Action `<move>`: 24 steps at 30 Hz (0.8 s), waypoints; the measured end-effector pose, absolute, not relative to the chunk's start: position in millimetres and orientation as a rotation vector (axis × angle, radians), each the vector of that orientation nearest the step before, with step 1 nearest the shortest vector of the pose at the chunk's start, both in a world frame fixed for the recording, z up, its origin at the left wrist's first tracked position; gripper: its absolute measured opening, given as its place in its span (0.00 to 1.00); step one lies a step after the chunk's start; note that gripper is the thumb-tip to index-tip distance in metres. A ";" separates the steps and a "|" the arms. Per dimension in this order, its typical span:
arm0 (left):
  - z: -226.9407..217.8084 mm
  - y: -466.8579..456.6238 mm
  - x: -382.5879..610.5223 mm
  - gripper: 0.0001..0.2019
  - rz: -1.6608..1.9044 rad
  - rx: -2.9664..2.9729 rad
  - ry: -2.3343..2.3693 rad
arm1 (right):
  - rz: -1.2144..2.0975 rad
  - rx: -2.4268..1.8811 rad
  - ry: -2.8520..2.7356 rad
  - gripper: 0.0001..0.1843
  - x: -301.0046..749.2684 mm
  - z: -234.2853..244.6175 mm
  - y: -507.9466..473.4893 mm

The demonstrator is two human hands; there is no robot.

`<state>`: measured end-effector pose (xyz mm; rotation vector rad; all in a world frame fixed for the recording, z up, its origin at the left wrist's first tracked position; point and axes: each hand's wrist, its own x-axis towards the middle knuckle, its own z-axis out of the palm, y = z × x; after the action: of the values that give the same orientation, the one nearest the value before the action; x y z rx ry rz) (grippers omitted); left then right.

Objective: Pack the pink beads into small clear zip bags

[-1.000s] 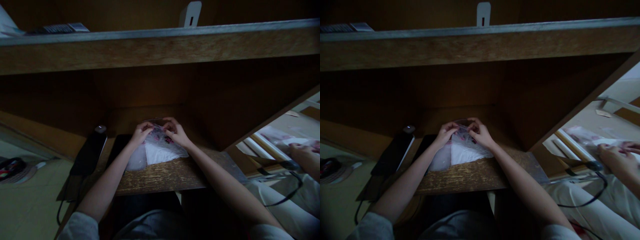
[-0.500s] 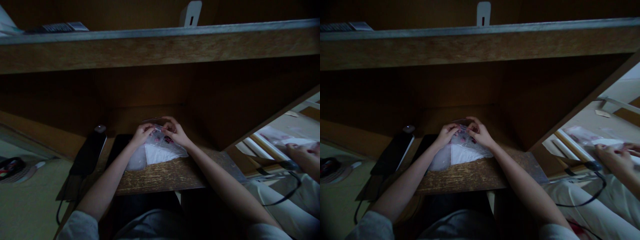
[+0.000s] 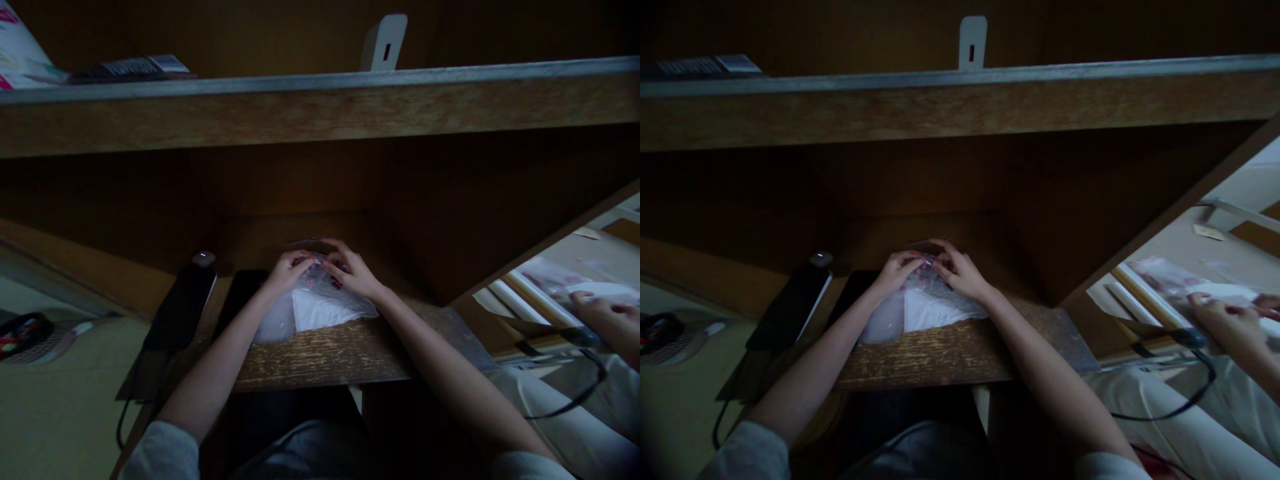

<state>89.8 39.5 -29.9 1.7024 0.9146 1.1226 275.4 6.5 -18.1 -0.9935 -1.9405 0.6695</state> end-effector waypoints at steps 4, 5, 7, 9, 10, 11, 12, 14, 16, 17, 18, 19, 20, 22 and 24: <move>-28.3 36.8 92.0 0.04 1.118 1.682 0.875 | 0.733 -0.961 -1.941 0.26 276.2 -17.5 7.5; -28.2 35.9 92.5 0.05 1.097 1.665 0.867 | 0.758 -0.950 -1.946 0.27 276.0 -17.1 7.2; -28.3 34.3 93.0 0.06 1.044 1.628 0.868 | 0.809 -0.936 -1.962 0.28 275.3 -15.5 6.0; -28.1 33.4 93.0 0.08 1.016 1.604 0.877 | 0.839 -0.935 -1.972 0.28 274.7 -13.6 4.5; -27.8 33.2 92.9 0.09 1.016 1.602 0.878 | 0.844 -0.937 -1.970 0.29 274.4 -12.8 4.0; -27.3 33.2 92.8 0.09 1.028 1.607 0.874 | 0.844 -0.939 -1.967 0.30 274.3 -12.1 3.7; -26.7 33.3 92.8 0.09 1.045 1.615 0.868 | 0.839 -0.943 -1.961 0.31 274.3 -11.6 3.7; -25.4 33.6 93.0 0.10 1.070 1.628 0.856 | 0.808 -0.953 -1.941 0.30 274.6 -11.1 4.3; -24.5 34.3 93.0 0.11 1.091 1.619 0.846 | 0.771 -0.965 -1.919 0.28 275.2 -10.8 5.1; -24.4 34.9 92.8 0.12 1.101 1.611 0.842 | 0.758 -0.972 -1.914 0.27 275.5 -10.7 5.4; -24.5 35.5 92.4 0.13 1.111 1.604 0.838 | 0.749 -0.978 -1.910 0.27 275.9 -10.5 5.6; -24.8 36.3 91.9 0.14 1.121 1.602 0.838 | 0.748 -0.982 -1.911 0.26 276.2 -10.3 5.7; -25.2 37.2 91.2 0.15 1.130 1.605 0.839 | 0.752 -0.981 -1.912 0.26 276.4 -10.2 5.7; -26.0 38.9 89.6 0.17 1.134 1.619 0.843 | 0.764 -0.972 -1.905 0.26 276.7 -10.8 5.8; -26.4 40.0 88.2 0.19 1.151 1.623 0.859 | 0.773 -0.967 -1.890 0.28 276.6 -12.3 6.1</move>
<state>88.2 40.0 -26.4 1.6228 0.8588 1.1508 276.6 6.1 -12.3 -0.9666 -1.8904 0.7734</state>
